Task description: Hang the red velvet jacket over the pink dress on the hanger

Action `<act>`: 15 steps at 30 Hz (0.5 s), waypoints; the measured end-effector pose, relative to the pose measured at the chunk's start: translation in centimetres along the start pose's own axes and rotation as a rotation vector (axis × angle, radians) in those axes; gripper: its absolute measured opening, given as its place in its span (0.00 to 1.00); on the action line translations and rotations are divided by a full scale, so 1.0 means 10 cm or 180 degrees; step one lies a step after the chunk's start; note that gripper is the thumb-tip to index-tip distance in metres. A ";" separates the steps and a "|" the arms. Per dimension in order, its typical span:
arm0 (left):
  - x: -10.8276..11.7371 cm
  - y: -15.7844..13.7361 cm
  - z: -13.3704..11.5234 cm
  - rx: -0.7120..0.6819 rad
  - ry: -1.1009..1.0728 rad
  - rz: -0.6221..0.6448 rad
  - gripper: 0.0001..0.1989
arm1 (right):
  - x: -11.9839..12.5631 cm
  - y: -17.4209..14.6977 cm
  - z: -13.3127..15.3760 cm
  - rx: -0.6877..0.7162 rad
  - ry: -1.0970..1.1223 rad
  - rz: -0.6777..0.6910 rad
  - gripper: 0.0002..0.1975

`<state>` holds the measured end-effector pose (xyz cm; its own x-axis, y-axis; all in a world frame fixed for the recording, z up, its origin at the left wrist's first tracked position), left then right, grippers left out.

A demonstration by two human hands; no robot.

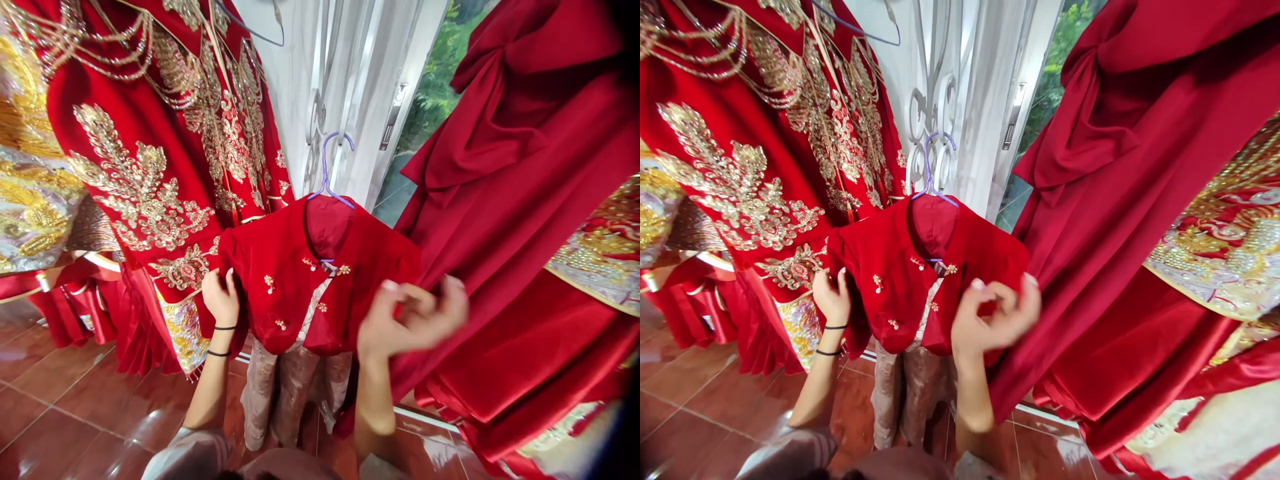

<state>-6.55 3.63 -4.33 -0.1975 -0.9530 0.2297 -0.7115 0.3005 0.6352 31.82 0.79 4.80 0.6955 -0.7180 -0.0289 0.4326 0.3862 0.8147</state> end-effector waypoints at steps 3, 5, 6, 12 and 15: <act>-0.03 -0.05 0.16 -0.0097 0.0025 0.0247 0.17 | -0.49 -0.14 -0.34 -0.0118 -0.0640 0.0500 0.39; -0.04 -0.07 0.19 -0.0153 0.0039 0.0390 0.17 | -0.72 -0.26 -0.61 -0.0212 -0.0869 0.0877 0.32; -0.01 -0.08 0.16 -0.0168 0.0055 0.0368 0.17 | -0.75 -0.30 -0.71 -0.0276 -0.0835 0.0919 0.29; 0.41 -0.65 -0.74 -0.0780 -0.0254 -0.0703 0.22 | -0.35 -0.20 -0.56 -0.0087 -0.0472 0.0771 0.21; -0.02 -1.04 -1.38 -0.1365 -0.0272 0.0323 0.22 | -0.11 -0.09 -0.34 0.0106 -0.0754 0.0807 0.18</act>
<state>10.19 1.26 -0.75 -0.3196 -0.9123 0.2562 -0.3453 0.3639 0.8650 32.59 3.19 2.15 0.6242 -0.7176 0.3088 0.2414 0.5531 0.7974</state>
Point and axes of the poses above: each hand's wrist, its own y-axis towards the middle knuckle, its own x-axis out of the back of the hand, z = x × y, the point moved 10 cm from there along y, towards the middle knuckle, and after that the axes turned 9 degrees about x, right-handed, at the moved point
